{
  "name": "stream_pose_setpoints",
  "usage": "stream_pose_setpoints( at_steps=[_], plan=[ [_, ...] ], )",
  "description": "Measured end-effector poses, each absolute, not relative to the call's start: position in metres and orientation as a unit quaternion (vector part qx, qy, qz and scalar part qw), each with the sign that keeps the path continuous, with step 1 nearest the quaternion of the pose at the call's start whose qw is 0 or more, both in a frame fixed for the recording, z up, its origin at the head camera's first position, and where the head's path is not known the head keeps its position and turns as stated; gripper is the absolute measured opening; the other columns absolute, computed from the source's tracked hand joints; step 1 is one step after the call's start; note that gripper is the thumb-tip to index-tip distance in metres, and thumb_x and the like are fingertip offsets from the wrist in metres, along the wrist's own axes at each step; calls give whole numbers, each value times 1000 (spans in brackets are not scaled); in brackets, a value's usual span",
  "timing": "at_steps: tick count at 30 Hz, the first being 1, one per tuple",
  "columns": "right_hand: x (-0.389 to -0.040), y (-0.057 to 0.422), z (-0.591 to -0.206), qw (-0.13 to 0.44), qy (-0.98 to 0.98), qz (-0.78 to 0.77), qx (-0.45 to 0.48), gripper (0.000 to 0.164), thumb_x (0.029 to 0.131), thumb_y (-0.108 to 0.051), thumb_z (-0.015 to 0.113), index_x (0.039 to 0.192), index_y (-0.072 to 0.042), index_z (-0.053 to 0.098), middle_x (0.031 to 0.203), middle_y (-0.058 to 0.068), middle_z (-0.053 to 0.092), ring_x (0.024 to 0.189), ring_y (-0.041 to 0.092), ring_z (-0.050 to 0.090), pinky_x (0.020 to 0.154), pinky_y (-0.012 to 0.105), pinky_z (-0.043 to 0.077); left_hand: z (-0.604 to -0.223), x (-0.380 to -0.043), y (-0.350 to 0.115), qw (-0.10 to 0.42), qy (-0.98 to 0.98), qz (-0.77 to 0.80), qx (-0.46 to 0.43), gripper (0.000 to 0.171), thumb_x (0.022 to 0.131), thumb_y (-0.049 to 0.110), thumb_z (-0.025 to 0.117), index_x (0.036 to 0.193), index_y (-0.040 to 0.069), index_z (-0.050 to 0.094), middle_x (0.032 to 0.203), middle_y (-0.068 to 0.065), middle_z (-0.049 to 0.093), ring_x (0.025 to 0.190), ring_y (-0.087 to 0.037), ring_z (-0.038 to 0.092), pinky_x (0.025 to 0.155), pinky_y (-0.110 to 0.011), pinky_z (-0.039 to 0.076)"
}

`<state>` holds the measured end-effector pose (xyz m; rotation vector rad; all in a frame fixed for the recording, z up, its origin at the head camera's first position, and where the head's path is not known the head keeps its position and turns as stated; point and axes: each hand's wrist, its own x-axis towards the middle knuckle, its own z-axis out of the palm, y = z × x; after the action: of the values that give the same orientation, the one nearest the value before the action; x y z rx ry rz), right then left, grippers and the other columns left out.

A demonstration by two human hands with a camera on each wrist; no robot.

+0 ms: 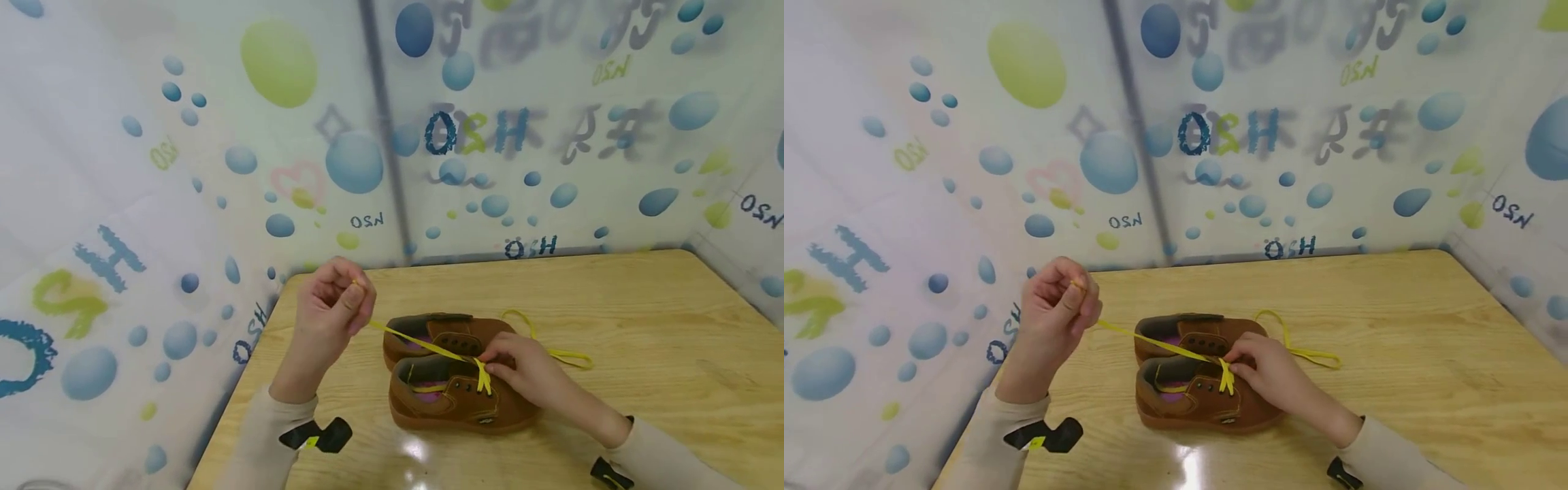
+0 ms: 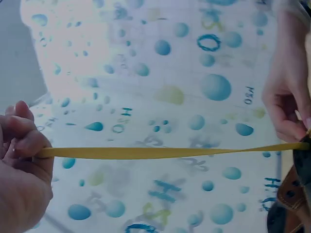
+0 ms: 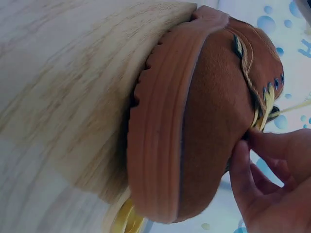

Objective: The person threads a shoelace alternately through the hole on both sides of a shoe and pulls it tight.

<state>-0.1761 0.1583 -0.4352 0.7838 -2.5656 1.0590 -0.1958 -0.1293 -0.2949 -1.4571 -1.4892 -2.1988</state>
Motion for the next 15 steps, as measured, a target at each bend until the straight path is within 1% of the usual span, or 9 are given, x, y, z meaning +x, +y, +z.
stream_pose_setpoints(
  at_steps=[1,3,5,7,10,12,15],
  plan=[
    [-175,157,-435,128,-882,365,270,21,83,-1,75,90,-20,71,89,-9,66,78,0,59,67,20,52,-293,-195,-129,67,-501,-718,-479,9,102,12,54,98,16,62,68,4,56,42,-12,31,38,-24,23],
    [-174,156,-434,123,-883,368,264,21,83,-1,75,90,-20,71,89,-9,66,78,0,59,66,20,52,-292,-193,-128,70,-529,-698,-478,10,102,12,54,97,16,62,68,4,57,42,-12,33,38,-24,26],
    [-173,155,-434,123,-885,367,258,21,83,-1,75,90,-21,72,89,-9,66,78,-1,59,66,20,52,-294,-193,-126,79,-554,-676,-479,9,101,12,55,95,13,61,67,0,58,42,-12,36,37,-23,29],
    [-173,154,-434,127,-886,367,254,21,83,-1,75,90,-20,72,90,-9,67,78,0,60,67,20,52,-298,-194,-124,107,-589,-637,-486,10,101,14,56,94,8,62,67,-5,59,43,-10,41,37,-22,31],
    [-173,155,-434,136,-887,362,252,22,82,0,76,91,-20,72,90,-10,67,78,0,60,67,20,52,-302,-197,-120,169,-659,-529,-507,12,98,14,60,94,3,64,69,-8,64,48,-7,47,42,-17,36],
    [-173,156,-435,140,-887,360,253,23,82,0,76,91,-20,73,90,-9,68,79,1,61,67,21,52,-305,-200,-118,207,-702,-441,-519,9,96,13,63,95,6,67,74,-5,68,55,-4,52,48,-14,39],
    [-173,157,-435,143,-889,352,256,23,82,-1,76,92,-21,73,91,-10,68,79,1,61,67,22,51,-312,-203,-113,235,-750,-331,-522,6,94,13,67,98,12,72,81,2,69,61,-2,54,56,-11,42]
  ],
)
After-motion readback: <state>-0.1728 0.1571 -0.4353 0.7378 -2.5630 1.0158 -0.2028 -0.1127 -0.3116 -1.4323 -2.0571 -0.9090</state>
